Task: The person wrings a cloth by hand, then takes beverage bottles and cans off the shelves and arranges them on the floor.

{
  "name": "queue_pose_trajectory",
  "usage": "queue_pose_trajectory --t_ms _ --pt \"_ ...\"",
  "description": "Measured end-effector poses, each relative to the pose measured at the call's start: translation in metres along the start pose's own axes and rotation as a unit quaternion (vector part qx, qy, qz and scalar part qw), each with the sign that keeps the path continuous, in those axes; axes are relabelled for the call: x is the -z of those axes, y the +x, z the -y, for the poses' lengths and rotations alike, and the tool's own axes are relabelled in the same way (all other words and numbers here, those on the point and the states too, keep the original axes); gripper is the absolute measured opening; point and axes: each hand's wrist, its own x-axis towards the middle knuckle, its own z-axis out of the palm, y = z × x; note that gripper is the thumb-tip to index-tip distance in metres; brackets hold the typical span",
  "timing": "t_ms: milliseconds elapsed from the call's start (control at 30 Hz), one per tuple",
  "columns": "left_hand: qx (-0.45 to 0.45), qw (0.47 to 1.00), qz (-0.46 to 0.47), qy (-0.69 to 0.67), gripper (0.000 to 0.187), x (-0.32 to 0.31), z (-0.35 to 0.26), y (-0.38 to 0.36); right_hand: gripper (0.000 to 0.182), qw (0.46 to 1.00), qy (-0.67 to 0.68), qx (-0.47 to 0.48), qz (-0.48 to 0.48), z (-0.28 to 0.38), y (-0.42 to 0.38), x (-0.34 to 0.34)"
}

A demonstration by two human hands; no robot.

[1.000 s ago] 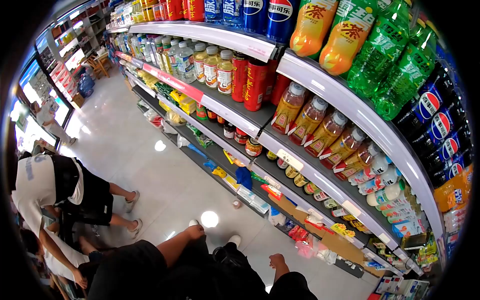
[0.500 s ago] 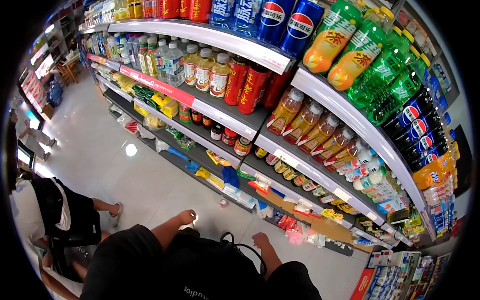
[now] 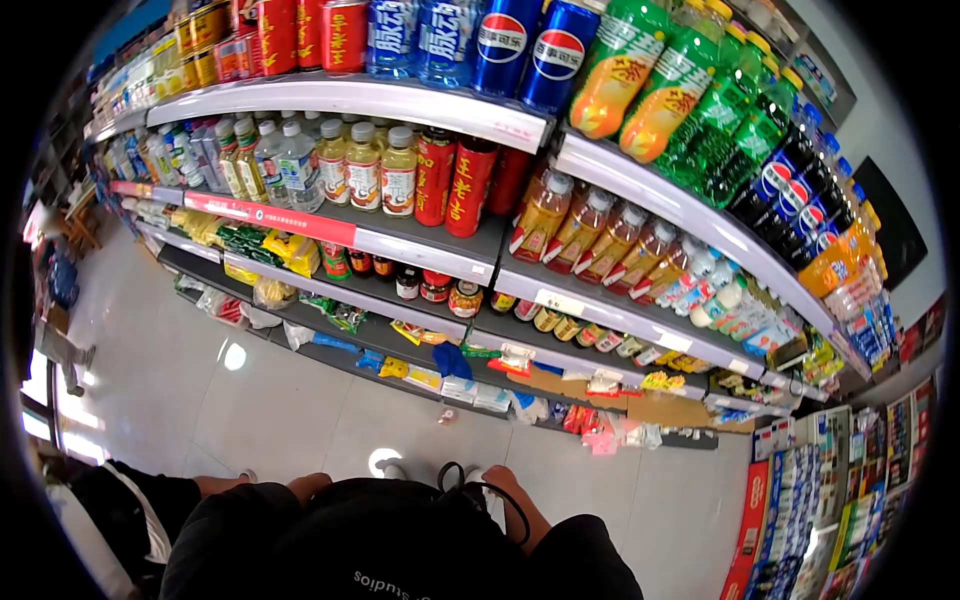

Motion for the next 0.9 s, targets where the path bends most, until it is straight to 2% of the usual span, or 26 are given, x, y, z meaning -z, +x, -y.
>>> queue_pose_trajectory --t_ms 67,100,133,167,200,233,267,300,333,367,400,433,500,533,567,600,633,667,700,733,800,833,867,900 --pt "-0.042 0.997 0.018 0.068 0.042 0.01 -0.001 0.011 0.012 0.999 0.02 -0.02 0.028 -0.004 -0.013 -0.015" --pt "-0.042 0.996 0.02 0.074 0.042 0.01 0.004 0.04 0.013 0.998 0.03 -0.031 0.041 -0.004 -0.02 -0.02" --pt "-0.118 0.981 -0.014 0.153 0.04 0.006 0.012 0.079 0.014 0.989 0.06 -0.122 0.064 0.01 -0.03 -0.012" --pt "-0.192 0.953 -0.048 0.23 0.038 0.004 0.015 0.099 0.016 0.957 0.151 -0.235 0.072 0.03 -0.042 0.004" --pt "-0.211 0.951 -0.062 0.216 0.036 0.018 -0.001 0.088 0.019 0.906 0.234 -0.347 0.059 0.055 -0.054 0.025" --pt "-0.229 0.949 -0.076 0.201 0.035 0.036 -0.027 0.071 0.019 0.906 0.233 -0.348 0.058 0.036 -0.053 0.013" --pt "-0.25 0.954 -0.126 0.112 0.034 0.05 -0.049 0.051 0.021 0.939 0.169 -0.283 0.1 -0.004 -0.049 -0.013" --pt "-0.266 0.948 -0.175 0.022 0.033 0.063 -0.069 0.038 0.022 0.905 0.263 -0.324 0.076 -0.004 -0.053 -0.013" --pt "-0.299 0.932 -0.204 -0.014 0.032 0.079 -0.094 0.027 0.023 0.862 0.353 -0.363 0.044 -0.004 -0.057 -0.012" --pt "-0.331 0.913 -0.234 -0.047 0.031 0.095 -0.117 0.018 0.022 0.879 0.341 -0.333 0.016 -0.007 -0.057 -0.012" --pt "-0.397 0.887 -0.214 -0.099 0.031 0.114 -0.135 0.029 0.022 0.895 0.328 -0.303 -0.012 -0.01 -0.057 -0.011" --pt "-0.394 0.872 -0.273 -0.098 0.032 0.137 -0.165 -0.002 0.022 0.793 0.452 -0.408 -0.037 0.023 -0.057 0.028" --pt "-0.391 0.861 -0.306 -0.116 0.034 0.19 -0.219 -0.047 0.021 0.79 0.487 -0.367 -0.06 0.007 -0.039 0.046" --pt "-0.484 0.792 -0.326 -0.179 0.033 0.21 -0.238 -0.048 0.02 0.81 0.473 -0.334 -0.095 0.015 -0.031 0.066" --pt "-0.404 0.848 -0.326 -0.108 0.029 0.239 -0.264 -0.106 0.019 0.827 0.457 -0.3 -0.129 0.025 -0.02 0.092" --pt "-0.515 0.767 -0.355 -0.14 0.027 0.257 -0.277 -0.115 0.018 0.858 0.425 -0.248 -0.145 0.02 -0.004 0.111" --pt "-0.561 0.74 -0.32 -0.188 0.027 0.277 -0.293 -0.115 0.018 0.885 0.386 -0.189 -0.181 0.035 0.007 0.141" --pt "-0.585 0.698 -0.372 -0.181 0.03 0.29 -0.31 -0.15 0.017 0.874 0.407 -0.147 -0.221 0.067 0.01 0.178" --pt "-0.578 0.713 -0.366 -0.157 0.032 0.308 -0.323 -0.173 0.016 0.851 0.473 -0.11 -0.201 0.103 0.008 0.219" --pt "-0.6 0.66 -0.426 -0.154 0.034 0.32 -0.335 -0.186 0.014 0.848 0.46 -0.1 -0.243 0.123 0.02 0.246" --pt "-0.628 0.608 -0.466 -0.138 0.035 0.345 -0.356 -0.222 0.013 0.833 0.477 -0.004 -0.281 0.168 0.03 0.302" --pt "-0.642 0.572 -0.497 -0.121 0.038 0.355 -0.366 -0.241 0.015 0.829 0.47 0.039 -0.3 0.19 0.034 0.326" --pt "-0.648 0.511 -0.561 -0.075 0.042 0.368 -0.374 -0.246 0.02 0.83 0.453 0.072 -0.316 0.205 0.041 0.348" --pt "-0.63 0.493 -0.597 -0.049 0.046 0.374 -0.381 -0.257 0.026 0.83 0.436 0.105 -0.332 0.22 0.047 0.367"
